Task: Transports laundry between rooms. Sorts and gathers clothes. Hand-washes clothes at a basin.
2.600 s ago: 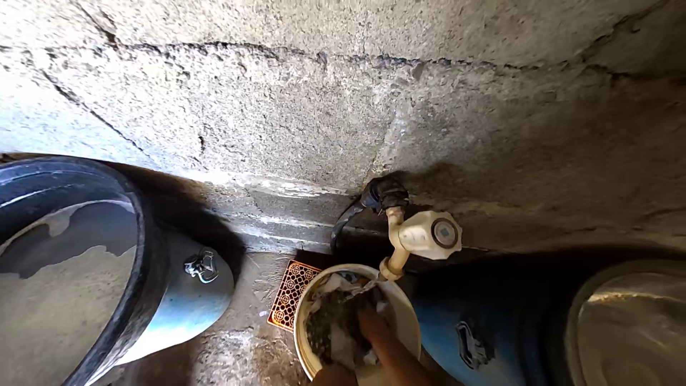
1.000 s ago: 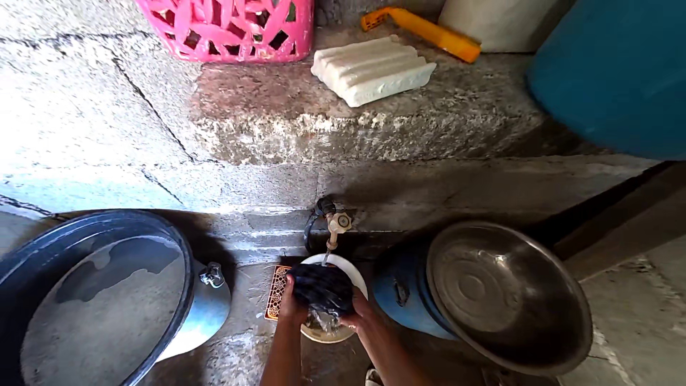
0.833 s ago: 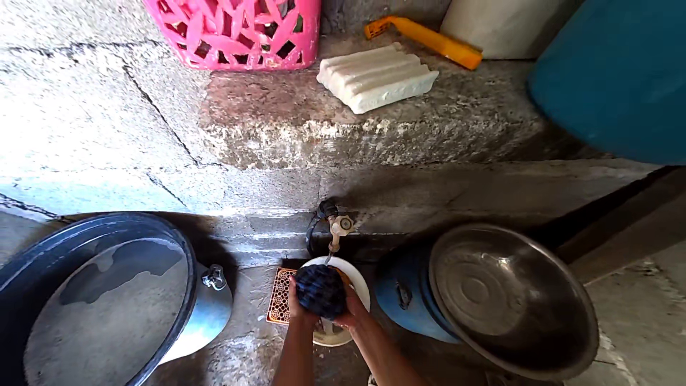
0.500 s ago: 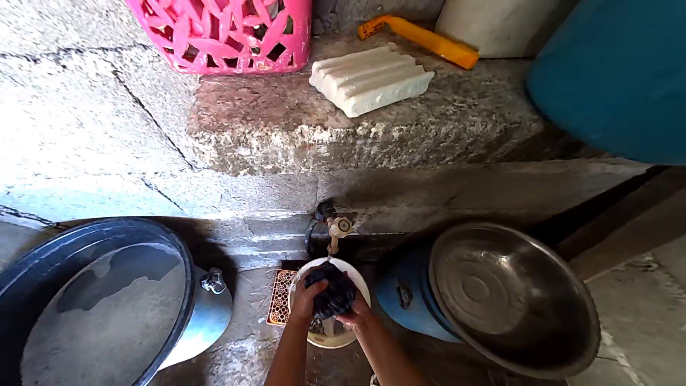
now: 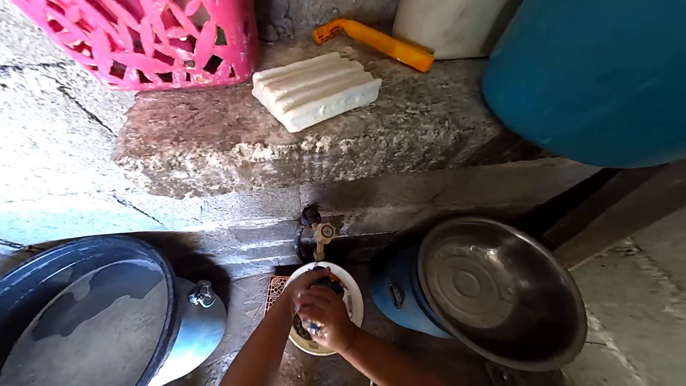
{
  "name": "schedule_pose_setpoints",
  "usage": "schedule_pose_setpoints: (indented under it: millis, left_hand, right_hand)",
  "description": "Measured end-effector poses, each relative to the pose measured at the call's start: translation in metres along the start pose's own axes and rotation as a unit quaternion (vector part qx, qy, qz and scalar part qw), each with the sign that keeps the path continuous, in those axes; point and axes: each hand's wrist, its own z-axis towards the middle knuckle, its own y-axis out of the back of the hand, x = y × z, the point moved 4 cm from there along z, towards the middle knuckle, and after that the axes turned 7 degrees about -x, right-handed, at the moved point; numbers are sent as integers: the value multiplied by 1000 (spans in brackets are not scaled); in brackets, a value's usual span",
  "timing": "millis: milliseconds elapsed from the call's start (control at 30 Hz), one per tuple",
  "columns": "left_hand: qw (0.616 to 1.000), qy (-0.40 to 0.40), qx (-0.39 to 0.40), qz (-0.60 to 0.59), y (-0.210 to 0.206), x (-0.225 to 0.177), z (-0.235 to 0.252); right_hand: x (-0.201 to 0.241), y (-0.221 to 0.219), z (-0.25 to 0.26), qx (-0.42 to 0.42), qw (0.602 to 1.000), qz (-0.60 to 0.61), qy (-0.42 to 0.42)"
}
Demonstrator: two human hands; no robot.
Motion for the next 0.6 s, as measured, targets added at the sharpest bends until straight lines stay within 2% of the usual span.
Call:
schedule_pose_setpoints:
  millis: [67,100,200,333,367,433,500,533,567,600]
  left_hand:
    - [989,-5,26,147,-7,-7,6]
    - [972,0,40,233,-13,-10,9]
    - [892,1,109,440,-32,-13,19]
    - [774,-4,160,613,-59,-1,27]
    - [745,3,169,645,-66,3,27]
    - [684,18,182,706,-79,15,28]
    - [639,37,181,747,-87,30,31]
    - [635,45,173,752,-87,38,36]
    - [658,50,153,736,-83,43,41]
    - [712,57,117,690,-74,44,46]
  right_hand:
    - [1,-1,-10,26,998,-16,60]
    - [2,-1,-15,41,995,-29,83]
    - [2,-5,-31,98,982,-83,139]
    - [3,-18,-56,174,957,-172,154]
    - [4,-21,-61,189,956,-178,139]
    - [5,-25,-69,234,960,-147,53]
    - [8,-25,-69,346,930,-95,-79]
    - [8,-22,-70,374,918,-81,-107]
    - [7,-17,-72,376,918,-75,-96]
    - [5,-10,-72,360,929,-70,-55]
